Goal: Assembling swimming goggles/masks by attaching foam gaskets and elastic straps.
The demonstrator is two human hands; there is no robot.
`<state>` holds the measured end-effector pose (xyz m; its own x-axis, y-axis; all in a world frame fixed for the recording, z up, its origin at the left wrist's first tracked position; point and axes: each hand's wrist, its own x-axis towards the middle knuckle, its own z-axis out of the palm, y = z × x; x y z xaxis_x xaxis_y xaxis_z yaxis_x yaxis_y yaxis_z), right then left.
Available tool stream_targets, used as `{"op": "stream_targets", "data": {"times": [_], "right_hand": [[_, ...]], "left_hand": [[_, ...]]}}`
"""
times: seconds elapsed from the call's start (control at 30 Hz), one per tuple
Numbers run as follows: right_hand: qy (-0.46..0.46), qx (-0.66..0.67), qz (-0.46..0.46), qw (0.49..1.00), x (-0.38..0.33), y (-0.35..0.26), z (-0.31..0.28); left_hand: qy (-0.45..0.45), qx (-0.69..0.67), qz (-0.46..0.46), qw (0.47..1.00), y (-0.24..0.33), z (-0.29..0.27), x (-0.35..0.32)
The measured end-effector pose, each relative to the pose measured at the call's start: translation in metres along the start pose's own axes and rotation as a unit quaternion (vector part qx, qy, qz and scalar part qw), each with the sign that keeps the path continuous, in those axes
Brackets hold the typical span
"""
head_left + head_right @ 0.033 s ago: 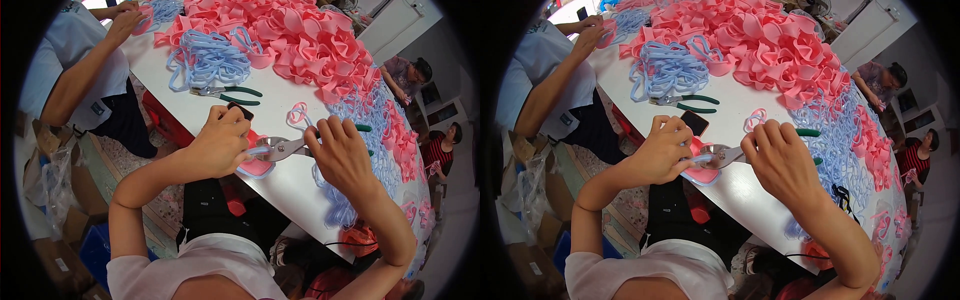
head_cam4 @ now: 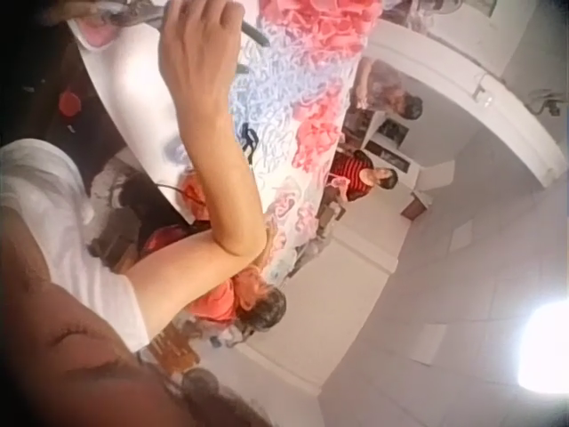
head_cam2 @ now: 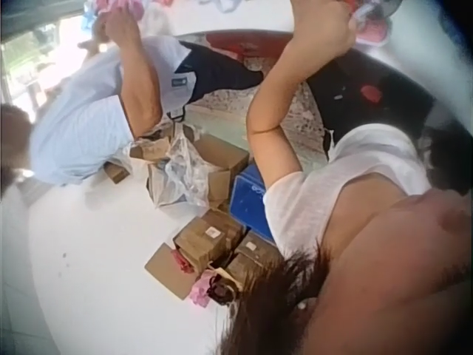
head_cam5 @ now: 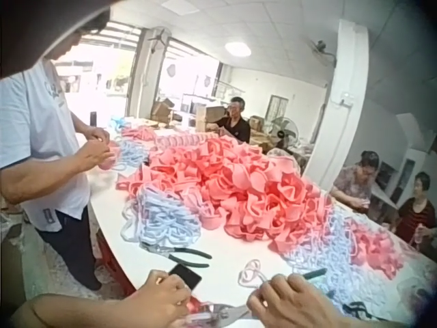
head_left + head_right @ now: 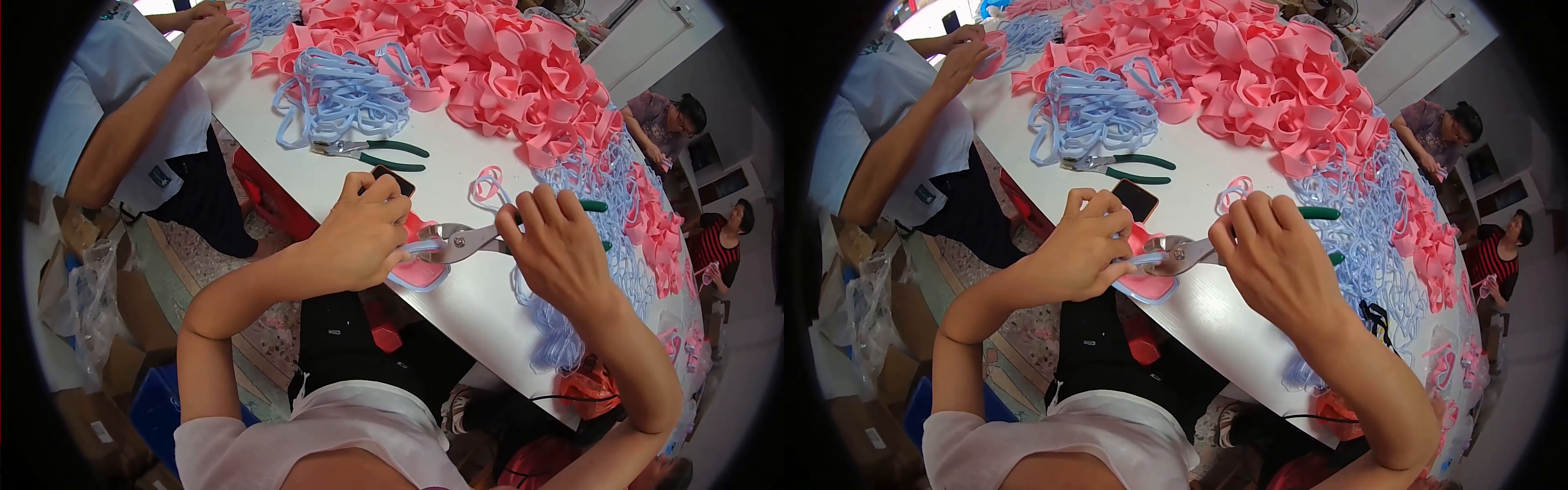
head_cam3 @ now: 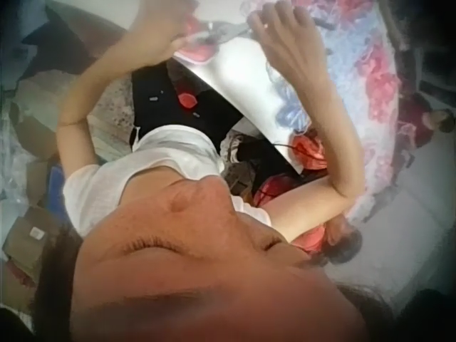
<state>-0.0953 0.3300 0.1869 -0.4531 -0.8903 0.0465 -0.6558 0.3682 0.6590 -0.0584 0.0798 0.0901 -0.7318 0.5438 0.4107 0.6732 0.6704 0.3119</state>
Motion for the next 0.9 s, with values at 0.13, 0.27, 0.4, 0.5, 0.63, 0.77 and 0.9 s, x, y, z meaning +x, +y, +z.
{"op": "stream_targets", "data": {"times": [0.13, 0.27, 0.4, 0.5, 0.63, 0.77, 0.9], "right_hand": [[-0.019, -0.035, -0.065, 0.997, 0.013, 0.013, 0.007], [-0.024, -0.027, -0.105, 0.994, 0.02, 0.013, 0.007], [-0.045, -0.047, -0.128, 0.99, 0.024, 0.011, 0.0], [-0.057, -0.032, -0.13, 0.989, 0.025, 0.014, 0.003], [0.048, 0.079, -0.054, 0.994, 0.015, 0.018, 0.015], [-0.026, 0.211, 0.114, 0.97, -0.021, 0.025, 0.015], [-0.067, 0.268, 0.157, 0.948, -0.04, 0.018, 0.013]], "left_hand": [[-0.017, 0.003, 0.002, 1.0, 0.004, -0.005, 0.0], [-0.046, 0.041, 0.031, 0.998, 0.01, -0.005, 0.005], [-0.053, 0.044, 0.036, 0.997, 0.009, -0.005, 0.007], [-0.057, 0.026, 0.033, 0.997, 0.01, -0.003, 0.009], [-0.046, -0.002, 0.015, 0.999, 0.003, -0.002, 0.002], [0.024, -0.088, -0.082, 0.992, -0.011, -0.008, -0.005], [0.058, -0.115, -0.113, 0.985, -0.013, -0.01, -0.008]]}}
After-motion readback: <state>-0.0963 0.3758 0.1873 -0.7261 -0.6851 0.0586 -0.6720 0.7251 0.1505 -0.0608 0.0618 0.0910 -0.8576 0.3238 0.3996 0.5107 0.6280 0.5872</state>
